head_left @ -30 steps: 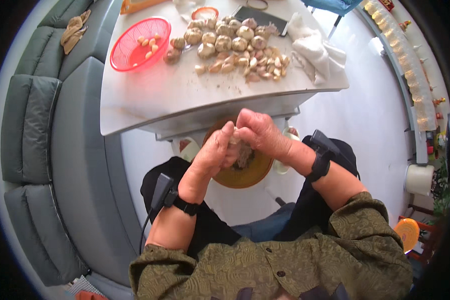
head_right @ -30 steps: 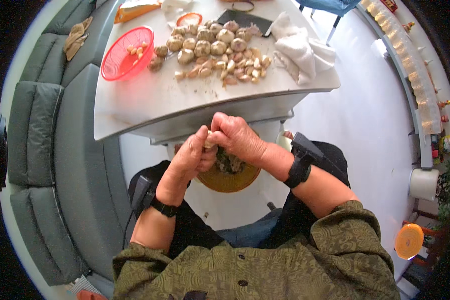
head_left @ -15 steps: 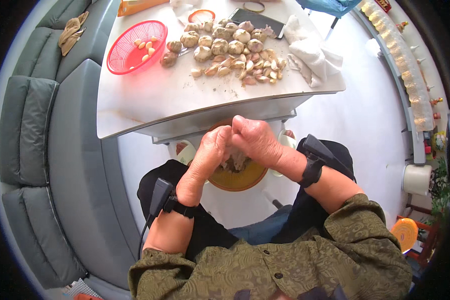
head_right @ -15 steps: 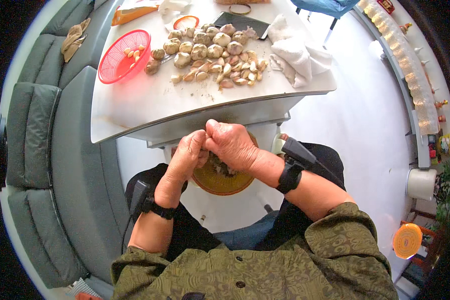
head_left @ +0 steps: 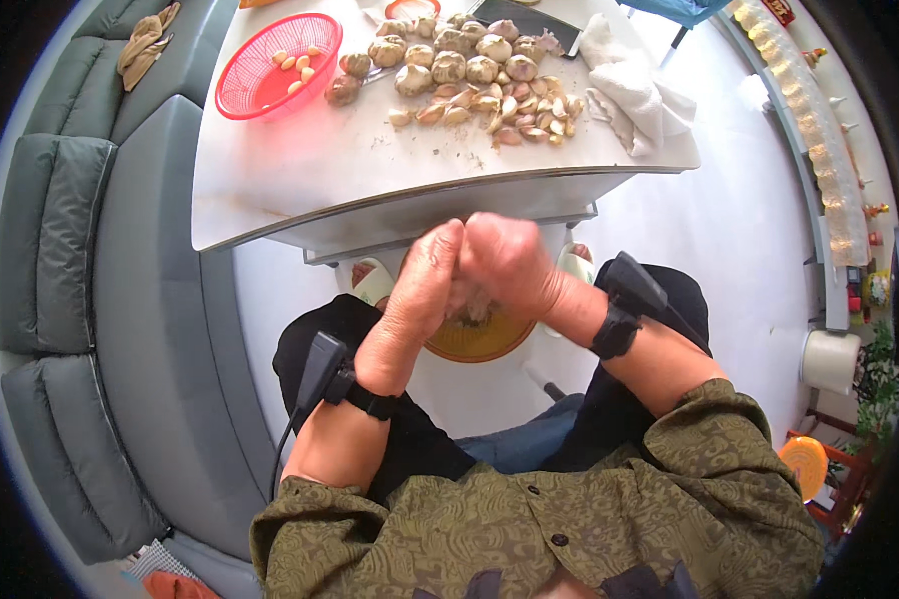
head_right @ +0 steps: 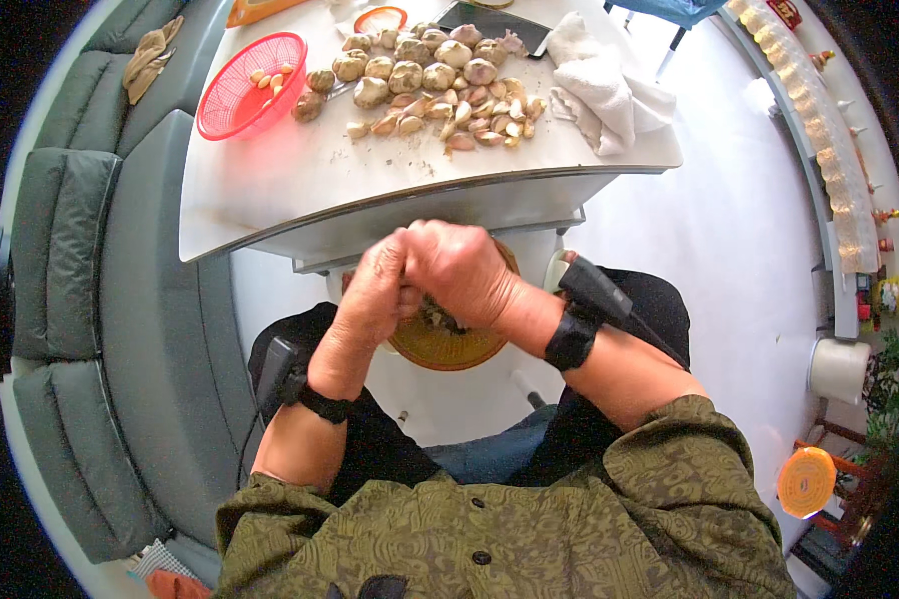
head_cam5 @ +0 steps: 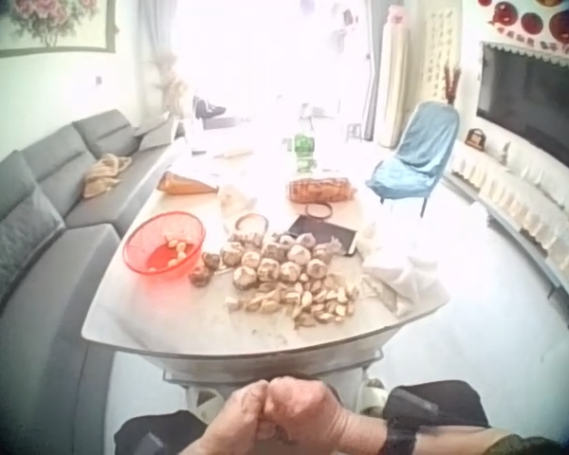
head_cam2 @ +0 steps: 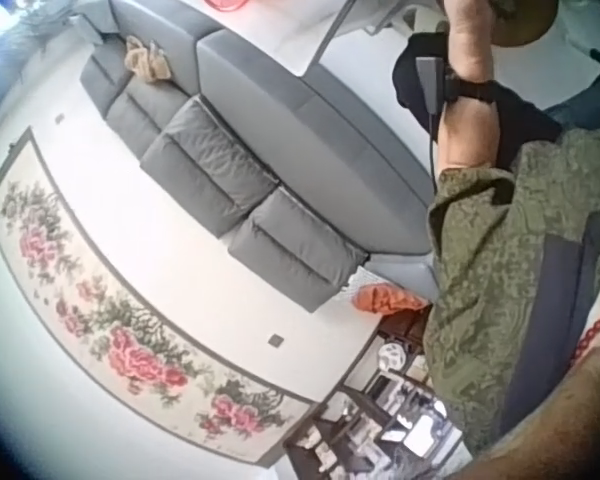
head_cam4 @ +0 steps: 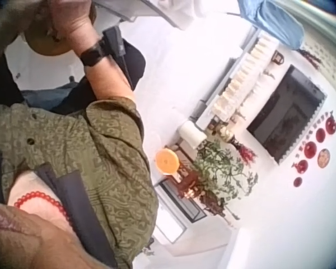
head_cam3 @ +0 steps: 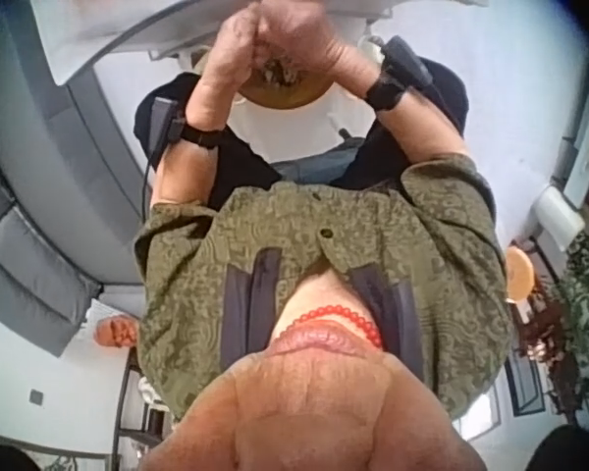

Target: Peeling multiple garlic bulbs into a bowl while seated.

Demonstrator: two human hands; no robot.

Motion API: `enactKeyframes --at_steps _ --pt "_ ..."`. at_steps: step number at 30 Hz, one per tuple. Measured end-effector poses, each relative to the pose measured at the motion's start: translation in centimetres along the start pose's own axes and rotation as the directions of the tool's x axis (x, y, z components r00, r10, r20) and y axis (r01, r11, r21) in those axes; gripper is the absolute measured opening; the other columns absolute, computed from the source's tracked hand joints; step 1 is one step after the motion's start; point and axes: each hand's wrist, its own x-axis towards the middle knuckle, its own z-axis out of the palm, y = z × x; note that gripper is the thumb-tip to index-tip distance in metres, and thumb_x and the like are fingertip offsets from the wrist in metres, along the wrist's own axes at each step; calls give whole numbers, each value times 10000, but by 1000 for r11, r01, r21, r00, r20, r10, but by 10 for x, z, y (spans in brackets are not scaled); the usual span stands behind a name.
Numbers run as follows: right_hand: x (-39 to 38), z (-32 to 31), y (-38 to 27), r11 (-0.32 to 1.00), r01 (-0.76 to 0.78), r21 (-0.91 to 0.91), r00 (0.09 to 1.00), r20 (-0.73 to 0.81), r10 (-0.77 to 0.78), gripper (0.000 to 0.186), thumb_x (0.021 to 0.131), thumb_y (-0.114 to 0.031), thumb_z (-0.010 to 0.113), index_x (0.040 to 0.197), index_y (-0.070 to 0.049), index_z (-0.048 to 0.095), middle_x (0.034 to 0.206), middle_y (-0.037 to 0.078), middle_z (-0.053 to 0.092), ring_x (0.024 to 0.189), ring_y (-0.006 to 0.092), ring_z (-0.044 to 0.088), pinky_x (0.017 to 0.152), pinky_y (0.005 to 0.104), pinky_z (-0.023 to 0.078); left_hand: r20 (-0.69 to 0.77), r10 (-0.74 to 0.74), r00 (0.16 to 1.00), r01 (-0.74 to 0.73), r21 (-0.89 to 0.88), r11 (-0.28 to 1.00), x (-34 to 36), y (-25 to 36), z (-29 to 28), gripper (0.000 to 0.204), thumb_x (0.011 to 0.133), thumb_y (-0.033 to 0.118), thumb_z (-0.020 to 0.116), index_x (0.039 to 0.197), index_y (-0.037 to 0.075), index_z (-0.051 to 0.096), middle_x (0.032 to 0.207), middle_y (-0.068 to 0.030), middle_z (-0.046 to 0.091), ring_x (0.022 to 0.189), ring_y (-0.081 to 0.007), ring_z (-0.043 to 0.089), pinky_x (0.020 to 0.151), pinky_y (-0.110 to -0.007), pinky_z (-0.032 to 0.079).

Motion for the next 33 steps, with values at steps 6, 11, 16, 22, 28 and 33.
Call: enactKeyframes --at_steps 6,11,16,22,28,33 --pt "1 -17 -3 341 -690 638 695 455 556 111 843 -159 508 825 -65 453 666 54 573 490 139 529 426 259 410 131 -85 988 104 -151 983 1 17 -5 468 889 526 412 745 90 501 543 66 316 401 -22 226 351 -174 175" --pt "0 -18 9 -277 -641 716 571 686 452 66 810 -110 510 864 -86 482 665 19 545 469 66 462 398 186 342 97 -69 993 68 11 998 4 16 -9 517 876 583 382 662 119 463 517 76 280 416 -27 213 369 -197 149" --pt "5 -13 -5 211 -733 646 635 541 552 109 787 -137 601 810 -67 522 630 -9 514 507 58 471 446 216 388 -37 -78 996 82 115 990 4 9 -7 574 846 643 355 632 122 468 512 66 306 395 -36 247 353 -199 168" --pt "-2 -9 -5 681 -519 516 852 253 458 196 796 -169 611 773 -20 485 674 134 539 647 297 547 598 347 451 -119 24 993 27 405 914 10 0 -4 571 855 626 373 627 111 465 534 64 349 423 -40 282 372 -226 203" --pt "-2 -9 8 800 -441 408 897 182 402 188 816 -176 585 778 -18 489 724 170 556 716 361 564 606 376 453 63 237 969 -214 690 691 8 1 -5 335 930 294 408 823 -3 520 733 -178 529 700 -349 509 641 -382 428" --pt "0 -13 7 754 -506 420 863 243 444 162 854 -179 533 819 -28 486 724 174 557 717 365 572 597 376 459 210 251 945 -322 460 827 5 -2 -5 294 940 378 411 869 106 500 589 72 311 460 -23 265 398 -187 201"
